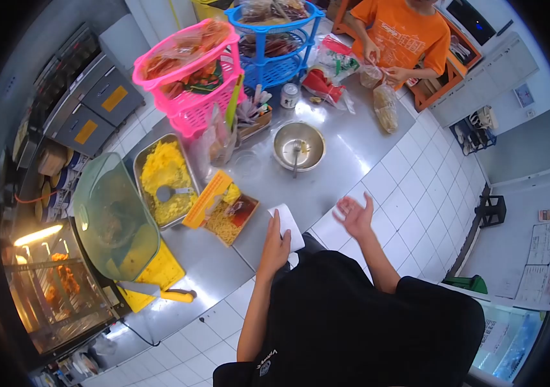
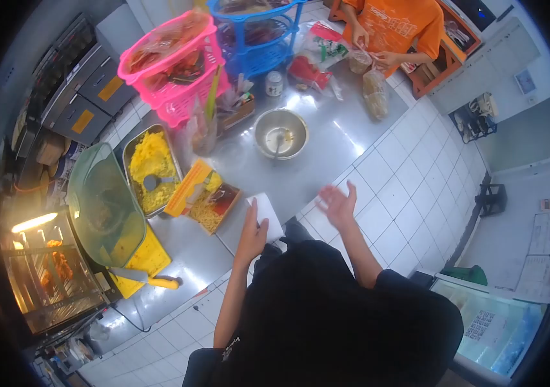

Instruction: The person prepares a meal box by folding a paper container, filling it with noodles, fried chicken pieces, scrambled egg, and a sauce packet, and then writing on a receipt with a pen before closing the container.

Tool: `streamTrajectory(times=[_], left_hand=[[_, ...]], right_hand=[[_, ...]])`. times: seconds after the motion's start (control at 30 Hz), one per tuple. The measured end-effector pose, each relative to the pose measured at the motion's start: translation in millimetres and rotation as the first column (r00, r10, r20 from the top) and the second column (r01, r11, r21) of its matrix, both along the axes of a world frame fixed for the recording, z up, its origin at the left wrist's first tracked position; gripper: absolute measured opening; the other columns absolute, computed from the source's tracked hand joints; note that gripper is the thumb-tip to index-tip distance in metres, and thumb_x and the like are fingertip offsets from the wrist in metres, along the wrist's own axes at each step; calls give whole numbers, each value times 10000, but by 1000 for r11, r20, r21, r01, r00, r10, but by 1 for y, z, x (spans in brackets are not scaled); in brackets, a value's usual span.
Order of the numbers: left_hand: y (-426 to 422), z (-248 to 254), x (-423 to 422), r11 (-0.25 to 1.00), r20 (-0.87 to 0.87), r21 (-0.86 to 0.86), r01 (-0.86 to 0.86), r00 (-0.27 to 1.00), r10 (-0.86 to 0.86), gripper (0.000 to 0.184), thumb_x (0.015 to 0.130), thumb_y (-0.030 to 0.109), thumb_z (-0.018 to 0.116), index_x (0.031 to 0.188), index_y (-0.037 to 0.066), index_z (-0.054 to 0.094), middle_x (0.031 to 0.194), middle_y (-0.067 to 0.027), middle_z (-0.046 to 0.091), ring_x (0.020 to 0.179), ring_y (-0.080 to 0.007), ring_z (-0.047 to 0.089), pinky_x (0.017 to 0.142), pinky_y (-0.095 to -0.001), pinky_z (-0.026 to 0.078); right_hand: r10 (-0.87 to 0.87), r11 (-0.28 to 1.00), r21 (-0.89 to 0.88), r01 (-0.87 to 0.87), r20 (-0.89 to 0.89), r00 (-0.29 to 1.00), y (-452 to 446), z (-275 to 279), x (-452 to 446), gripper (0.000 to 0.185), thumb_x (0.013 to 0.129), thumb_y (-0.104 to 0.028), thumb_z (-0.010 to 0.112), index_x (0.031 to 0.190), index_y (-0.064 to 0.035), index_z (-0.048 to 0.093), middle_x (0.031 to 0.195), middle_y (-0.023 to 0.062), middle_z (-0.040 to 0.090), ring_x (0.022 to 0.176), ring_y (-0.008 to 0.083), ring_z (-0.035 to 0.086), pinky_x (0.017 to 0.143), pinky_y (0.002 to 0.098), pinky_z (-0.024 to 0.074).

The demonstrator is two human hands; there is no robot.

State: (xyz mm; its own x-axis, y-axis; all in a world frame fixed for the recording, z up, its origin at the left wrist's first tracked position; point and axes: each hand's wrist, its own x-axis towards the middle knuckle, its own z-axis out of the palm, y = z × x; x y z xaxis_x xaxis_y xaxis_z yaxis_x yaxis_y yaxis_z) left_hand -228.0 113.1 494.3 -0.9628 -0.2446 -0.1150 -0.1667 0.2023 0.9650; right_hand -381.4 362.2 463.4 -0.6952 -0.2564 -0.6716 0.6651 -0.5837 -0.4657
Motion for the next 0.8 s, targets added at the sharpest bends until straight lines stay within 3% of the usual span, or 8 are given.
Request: streamTrajectory(times=[0.1,0.2,0.27,0.37,0.5,0.57,0.73,0.8], left_hand=[[27,-36,-25,993,35,-118,-27,999,31,699,923,29,539,1525,2,184,1501,-303,306,1371,-453,338,1116,-417,314],[43,-53,-52,955,76,-286,-75,992,100,717,911,46,561,1528,31,196,1489,-303,326,1326,-473,389,1078,-442,373],[45,-52,-69,938,156,-337,-78,978,138,734,902,88,591,1524,29,207,1472,-298,353,1333,-462,388,1063,-447,397],[45,-55,-81,907,315,-421,-6,937,152,787,883,162,653,1528,65,212,1484,-272,350,1271,-454,463,982,-456,468],[49,-47,-85,810,296,-581,-80,907,301,850,831,232,725,1520,91,247,1507,-223,355,1148,-458,553,865,-457,527],[54,-52,-82,769,277,-629,-118,889,364,883,800,266,758,1511,80,269,1512,-213,354,1161,-435,556,872,-445,528],[60,-56,-81,705,262,-698,-121,874,410,921,738,275,805,1479,18,322,1529,-188,344,1148,-401,549,924,-436,480],[59,-55,-85,704,256,-703,-105,885,388,927,719,273,817,1467,2,341,1529,-180,347,1155,-394,532,949,-430,453]], right_hand=[[37,984,180,7,-240,970,-9,55,-71,433,916,-496,486,879,-79,597,831,54,603,884,206,589,900,407,450],[293,887,443,-131,-319,901,-23,54,-145,312,934,-337,540,925,-40,638,786,68,629,768,183,620,771,306,492],[574,705,653,-276,-298,762,-31,33,-189,263,934,-261,566,934,-13,653,756,79,644,726,172,633,717,289,505],[803,487,861,-144,-376,463,-55,-1,-238,200,928,-159,572,919,17,665,753,92,668,684,152,649,663,287,513],[754,615,787,51,-606,255,-120,9,-272,197,905,-126,610,1017,17,688,882,116,718,811,196,684,744,333,524],[781,622,759,-195,-579,234,-163,19,-280,237,888,-141,640,1078,-9,692,977,149,722,889,266,693,789,357,525],[909,314,943,114,-264,-322,-247,41,-293,282,840,-194,683,1099,-83,685,935,154,707,867,343,684,802,438,538],[920,285,955,85,-248,-303,-257,50,-287,288,831,-205,691,1096,-91,686,964,156,691,886,371,662,813,471,522]])
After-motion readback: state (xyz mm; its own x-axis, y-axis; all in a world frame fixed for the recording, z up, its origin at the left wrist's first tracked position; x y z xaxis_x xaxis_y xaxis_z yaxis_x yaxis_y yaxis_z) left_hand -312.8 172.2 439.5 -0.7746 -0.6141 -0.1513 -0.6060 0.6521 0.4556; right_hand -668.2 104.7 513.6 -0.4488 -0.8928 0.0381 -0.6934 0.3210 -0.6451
